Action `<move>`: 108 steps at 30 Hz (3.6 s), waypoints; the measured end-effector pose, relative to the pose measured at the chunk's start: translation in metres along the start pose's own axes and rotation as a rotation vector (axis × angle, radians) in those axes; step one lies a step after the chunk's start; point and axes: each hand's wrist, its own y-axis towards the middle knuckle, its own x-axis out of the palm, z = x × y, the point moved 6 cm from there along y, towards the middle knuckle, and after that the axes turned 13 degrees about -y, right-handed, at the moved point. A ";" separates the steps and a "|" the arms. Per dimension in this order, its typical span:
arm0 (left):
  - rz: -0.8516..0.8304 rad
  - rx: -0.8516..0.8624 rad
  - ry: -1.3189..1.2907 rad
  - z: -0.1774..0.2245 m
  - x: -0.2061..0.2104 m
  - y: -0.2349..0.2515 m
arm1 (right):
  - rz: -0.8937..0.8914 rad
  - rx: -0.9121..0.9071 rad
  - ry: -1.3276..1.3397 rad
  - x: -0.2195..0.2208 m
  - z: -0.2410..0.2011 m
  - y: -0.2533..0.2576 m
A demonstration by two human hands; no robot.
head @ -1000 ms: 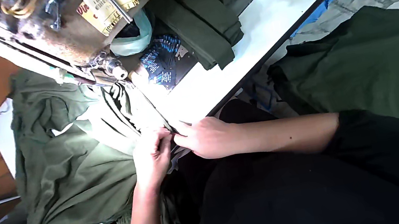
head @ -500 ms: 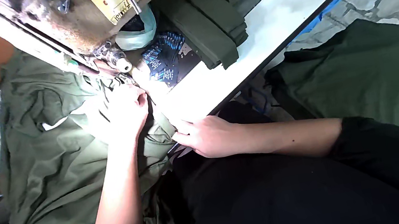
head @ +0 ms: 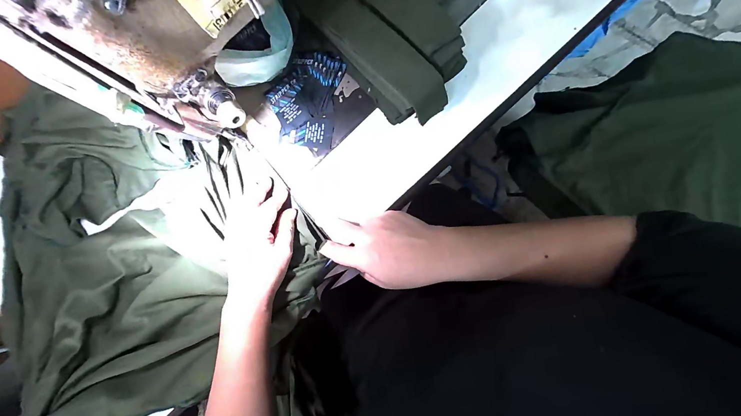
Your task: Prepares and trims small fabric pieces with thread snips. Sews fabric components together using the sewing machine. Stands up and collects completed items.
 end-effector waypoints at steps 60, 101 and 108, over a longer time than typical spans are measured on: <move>0.120 0.113 0.063 0.028 0.015 -0.015 | 0.064 -0.054 -0.042 -0.003 -0.003 0.003; 0.042 -0.115 -0.077 0.013 -0.009 0.021 | 0.152 -0.114 -0.011 -0.034 0.052 0.078; 0.052 -0.101 -0.069 0.011 -0.008 0.022 | 0.144 -0.046 -0.041 -0.030 0.054 0.078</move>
